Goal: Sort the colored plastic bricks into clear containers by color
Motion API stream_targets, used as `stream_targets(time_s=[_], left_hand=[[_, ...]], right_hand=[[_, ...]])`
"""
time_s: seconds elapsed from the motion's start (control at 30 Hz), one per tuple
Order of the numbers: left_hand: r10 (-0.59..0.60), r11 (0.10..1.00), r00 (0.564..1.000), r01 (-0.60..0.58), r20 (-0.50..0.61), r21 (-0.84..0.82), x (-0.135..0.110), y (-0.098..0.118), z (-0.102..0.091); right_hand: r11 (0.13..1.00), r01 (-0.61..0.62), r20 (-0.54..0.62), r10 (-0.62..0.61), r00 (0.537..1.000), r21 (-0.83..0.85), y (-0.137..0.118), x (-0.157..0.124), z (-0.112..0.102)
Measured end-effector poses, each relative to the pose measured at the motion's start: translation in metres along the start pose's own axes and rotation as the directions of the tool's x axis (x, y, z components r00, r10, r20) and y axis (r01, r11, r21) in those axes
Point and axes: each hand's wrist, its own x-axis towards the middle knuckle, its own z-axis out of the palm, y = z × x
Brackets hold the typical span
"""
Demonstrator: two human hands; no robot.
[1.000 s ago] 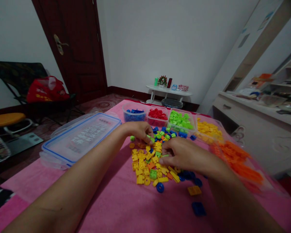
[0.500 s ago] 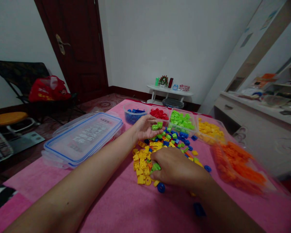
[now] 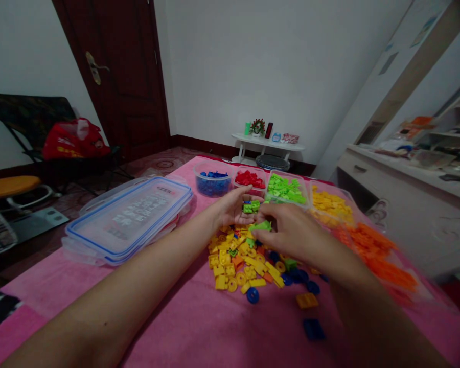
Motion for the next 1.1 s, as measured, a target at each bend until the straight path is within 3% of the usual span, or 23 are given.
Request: stream_targets(time_s=[0.1, 0.17, 0.27, 0.37, 0.43, 0.6, 0.7, 0.8, 0.93, 1.03, 1.1], left_hand=[[-0.042, 0.999, 0.994, 0.045, 0.101, -0.026, 0.002, -0.007, 0.006], [-0.056, 0.995, 0.988, 0.067, 0.147, -0.071, 0.003, -0.011, 0.011], [-0.047, 0.988, 0.986, 0.069, 0.158, -0.136, 0.003, -0.016, 0.017], [-0.06, 0.988, 0.991, 0.076, 0.117, -0.136, 0.002, -0.018, 0.022], [-0.069, 0.989, 0.996, 0.076, 0.06, -0.128, 0.001, -0.019, 0.025], [-0.065, 0.991, 0.994, 0.055, -0.082, -0.122, 0.003, -0.016, 0.032], [0.005, 0.998, 0.982, -0.016, -0.188, -0.056, 0.022, 0.003, 0.046], [0.13, 0.991, 0.94, -0.118, -0.314, 0.059, 0.057, 0.035, 0.066], [0.462, 0.886, 0.839, -0.42, -0.287, 0.197, 0.108, 0.074, 0.082], [0.543, 0.776, 0.824, -0.417, -0.163, 0.474, 0.126, 0.082, 0.08], [0.591, 0.588, 0.805, -0.388, -0.049, 0.71, 0.127, 0.076, 0.076]], right_hand=[[0.994, -0.061, -0.17, 0.075, 0.983, 0.086, 0.01, 0.007, -0.006], [0.992, -0.023, -0.223, 0.05, 0.973, 0.125, 0.016, 0.01, -0.002], [0.986, 0.043, -0.235, -0.004, 0.972, 0.159, 0.024, 0.013, 0.007], [0.985, 0.029, -0.318, 0.027, 0.948, 0.168, 0.031, 0.013, 0.005], [0.984, 0.005, -0.436, 0.075, 0.897, 0.179, 0.037, 0.011, -0.004], [0.949, -0.056, -0.668, 0.261, 0.697, 0.311, 0.053, -0.001, -0.036], [0.924, -0.023, -0.73, 0.316, 0.606, 0.381, 0.057, -0.009, -0.051], [0.92, 0.002, -0.767, 0.324, 0.554, 0.391, 0.057, -0.015, -0.058], [0.922, -0.023, -0.759, 0.333, 0.56, 0.387, 0.061, -0.015, -0.058], [0.918, -0.08, -0.722, 0.356, 0.593, 0.388, 0.071, -0.011, -0.05], [0.923, -0.138, -0.69, 0.362, 0.626, 0.36, 0.081, -0.007, -0.043]])
